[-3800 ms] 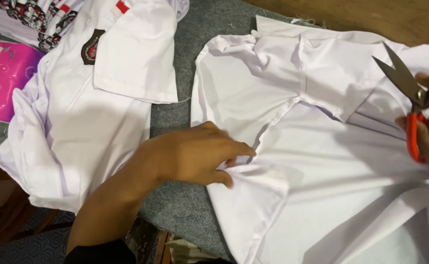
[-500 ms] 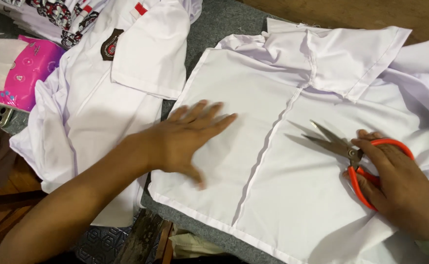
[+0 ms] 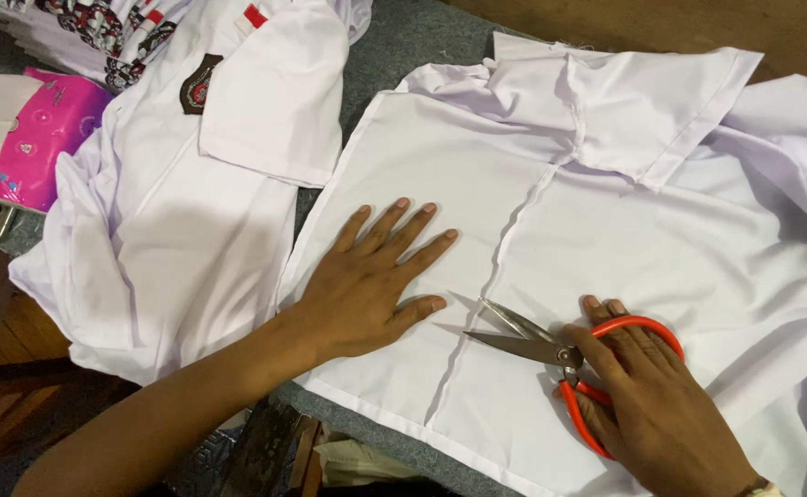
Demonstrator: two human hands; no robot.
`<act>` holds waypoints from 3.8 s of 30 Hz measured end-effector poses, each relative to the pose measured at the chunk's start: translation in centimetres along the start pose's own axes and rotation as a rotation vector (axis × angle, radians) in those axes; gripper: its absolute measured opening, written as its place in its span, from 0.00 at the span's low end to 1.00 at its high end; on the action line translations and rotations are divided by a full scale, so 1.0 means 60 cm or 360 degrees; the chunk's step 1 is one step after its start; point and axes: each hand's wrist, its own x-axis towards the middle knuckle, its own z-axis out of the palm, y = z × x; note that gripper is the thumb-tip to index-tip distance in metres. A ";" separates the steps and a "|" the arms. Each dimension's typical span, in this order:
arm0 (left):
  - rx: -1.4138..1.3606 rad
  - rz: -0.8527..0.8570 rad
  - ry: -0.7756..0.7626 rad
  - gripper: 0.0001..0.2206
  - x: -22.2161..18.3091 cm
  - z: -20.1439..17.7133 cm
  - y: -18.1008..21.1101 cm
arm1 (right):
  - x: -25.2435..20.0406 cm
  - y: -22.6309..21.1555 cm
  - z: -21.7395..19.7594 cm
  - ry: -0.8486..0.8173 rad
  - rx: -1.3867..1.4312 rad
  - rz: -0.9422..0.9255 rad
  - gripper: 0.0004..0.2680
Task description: Trimming loose threads from white shirts using scissors
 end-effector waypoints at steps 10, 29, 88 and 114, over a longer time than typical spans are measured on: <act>0.0029 -0.0091 0.0004 0.32 -0.028 -0.020 -0.045 | -0.036 0.043 0.027 0.0066 -0.0113 -0.0096 0.28; -0.0153 -0.0007 -0.0176 0.32 0.108 0.003 0.007 | -0.084 0.102 0.023 0.0094 -0.0097 -0.0248 0.33; -0.0504 -0.0003 0.0584 0.07 0.340 0.058 -0.027 | 0.140 0.172 -0.043 -0.0349 0.2381 0.0303 0.27; -0.0742 -0.0046 0.0712 0.04 0.334 0.034 -0.018 | 0.138 0.179 -0.035 -0.0345 0.2413 0.0189 0.30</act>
